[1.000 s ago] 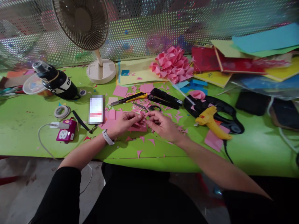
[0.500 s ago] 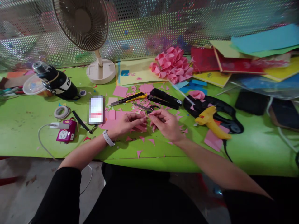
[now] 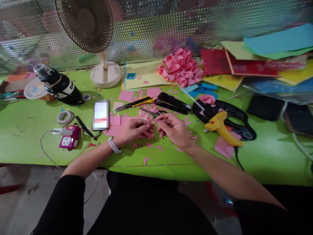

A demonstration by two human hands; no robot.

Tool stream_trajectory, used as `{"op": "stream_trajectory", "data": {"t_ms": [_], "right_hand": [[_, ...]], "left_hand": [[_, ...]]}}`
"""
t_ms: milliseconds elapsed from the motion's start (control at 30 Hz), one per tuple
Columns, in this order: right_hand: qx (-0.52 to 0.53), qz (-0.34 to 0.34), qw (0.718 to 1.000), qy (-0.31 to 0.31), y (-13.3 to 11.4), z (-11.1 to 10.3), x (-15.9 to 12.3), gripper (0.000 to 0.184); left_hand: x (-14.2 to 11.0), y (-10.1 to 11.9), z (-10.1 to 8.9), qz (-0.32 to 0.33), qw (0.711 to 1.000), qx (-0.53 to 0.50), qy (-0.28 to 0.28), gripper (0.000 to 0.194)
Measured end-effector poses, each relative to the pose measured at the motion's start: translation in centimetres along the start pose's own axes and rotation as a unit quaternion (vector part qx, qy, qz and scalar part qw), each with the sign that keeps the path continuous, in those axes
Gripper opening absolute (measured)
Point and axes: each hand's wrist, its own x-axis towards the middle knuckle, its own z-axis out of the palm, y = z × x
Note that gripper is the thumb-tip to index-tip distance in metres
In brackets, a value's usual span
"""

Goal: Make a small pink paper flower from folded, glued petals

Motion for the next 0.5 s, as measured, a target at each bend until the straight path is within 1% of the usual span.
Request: {"op": "stream_trajectory", "data": {"t_ms": [100, 167, 267, 400, 500], "right_hand": [[-0.001, 0.004, 1.0, -0.004, 0.0, 0.02, -0.02, 0.038], [-0.004, 0.004, 1.0, -0.017, 0.17, 0.04, -0.03, 0.039], [-0.011, 0.006, 0.999, -0.035, 0.53, 0.03, -0.03, 0.038], [-0.024, 0.008, 0.999, -0.022, 0.78, -0.08, 0.04, 0.036], [-0.033, 0.007, 0.999, -0.027, 0.82, -0.19, 0.07, 0.036]], "left_hand": [[0.04, 0.12, 0.0, 0.026, 0.999, 0.011, 0.031, 0.049], [0.05, 0.16, -0.06, 0.037, 0.998, 0.019, 0.042, 0.048], [0.01, 0.14, -0.18, 0.049, 0.998, 0.03, 0.036, 0.045], [0.01, 0.02, -0.19, 0.066, 0.997, 0.032, 0.02, 0.043], [0.02, 0.01, -0.14, 0.066, 0.997, 0.023, 0.01, 0.043]]}}
